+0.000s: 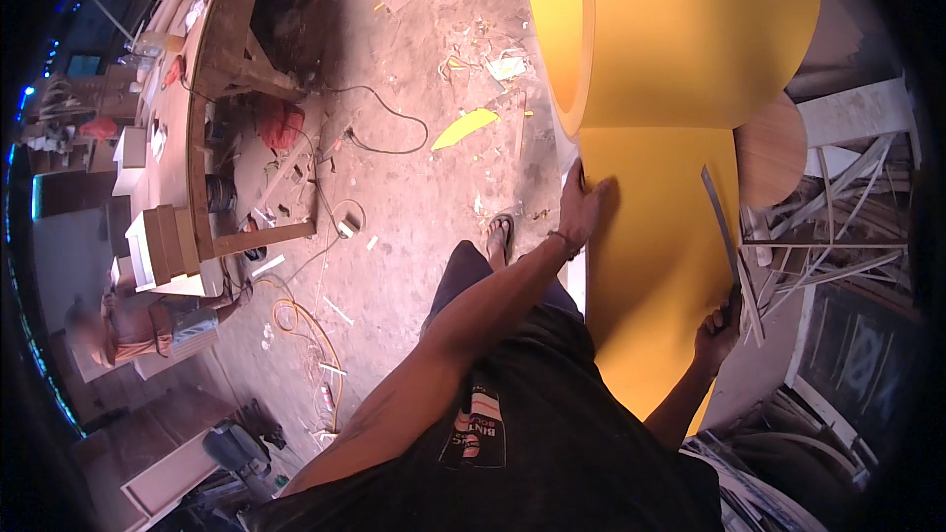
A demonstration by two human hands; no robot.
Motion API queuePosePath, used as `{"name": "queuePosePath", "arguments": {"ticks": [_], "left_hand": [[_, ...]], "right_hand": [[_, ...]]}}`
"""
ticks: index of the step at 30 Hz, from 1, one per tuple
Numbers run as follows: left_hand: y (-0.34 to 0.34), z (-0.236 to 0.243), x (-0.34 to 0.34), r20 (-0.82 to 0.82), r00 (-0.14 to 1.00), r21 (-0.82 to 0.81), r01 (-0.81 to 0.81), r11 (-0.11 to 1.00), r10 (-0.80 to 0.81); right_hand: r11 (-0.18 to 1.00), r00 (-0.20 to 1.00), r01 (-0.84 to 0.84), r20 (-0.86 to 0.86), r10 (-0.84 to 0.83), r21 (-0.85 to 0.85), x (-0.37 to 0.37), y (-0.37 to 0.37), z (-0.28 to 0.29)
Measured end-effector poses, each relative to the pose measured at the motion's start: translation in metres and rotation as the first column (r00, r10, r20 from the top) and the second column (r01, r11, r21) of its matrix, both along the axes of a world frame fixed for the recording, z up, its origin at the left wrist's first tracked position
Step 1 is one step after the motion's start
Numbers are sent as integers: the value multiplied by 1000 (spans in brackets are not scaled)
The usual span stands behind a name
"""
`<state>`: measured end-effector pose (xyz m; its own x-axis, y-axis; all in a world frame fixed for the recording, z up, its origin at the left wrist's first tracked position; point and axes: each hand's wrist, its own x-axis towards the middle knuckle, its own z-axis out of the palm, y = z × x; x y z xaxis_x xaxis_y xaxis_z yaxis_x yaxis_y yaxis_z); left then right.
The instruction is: The person measures and marks a yellow furniture structure using a try square and a pencil, then applies a substance to the edges and wipes the surfaces with a cloth.
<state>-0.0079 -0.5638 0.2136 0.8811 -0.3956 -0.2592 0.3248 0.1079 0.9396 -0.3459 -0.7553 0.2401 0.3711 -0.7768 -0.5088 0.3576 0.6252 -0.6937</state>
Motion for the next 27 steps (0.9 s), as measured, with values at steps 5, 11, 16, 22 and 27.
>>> {"name": "queuePosePath", "arguments": {"ticks": [5, 11, 16, 22, 27], "left_hand": [[-18, -29, 35, -42, 997, -72, -70, 995, 67], [-24, -37, 41, 23, 993, 27, -117, 993, 116], [-33, -53, 40, 144, 965, 183, -241, 953, 217], [-27, -37, 36, -64, 993, 134, -87, 987, 96], [-8, 3, 28, 182, 983, 311, -30, 950, -28]], "right_hand": [[1000, 999, -12, -50, 11, -15, 8, 1, 10], [999, 998, -19, -52, 18, -30, 20, 1, 21], [1000, 1000, 15, -11, -15, 11, 31, -7, 12], [995, 990, -98, 104, 95, 15, 39, -18, -1], [962, 901, -266, 337, 273, -66, 36, -31, -5]]}}
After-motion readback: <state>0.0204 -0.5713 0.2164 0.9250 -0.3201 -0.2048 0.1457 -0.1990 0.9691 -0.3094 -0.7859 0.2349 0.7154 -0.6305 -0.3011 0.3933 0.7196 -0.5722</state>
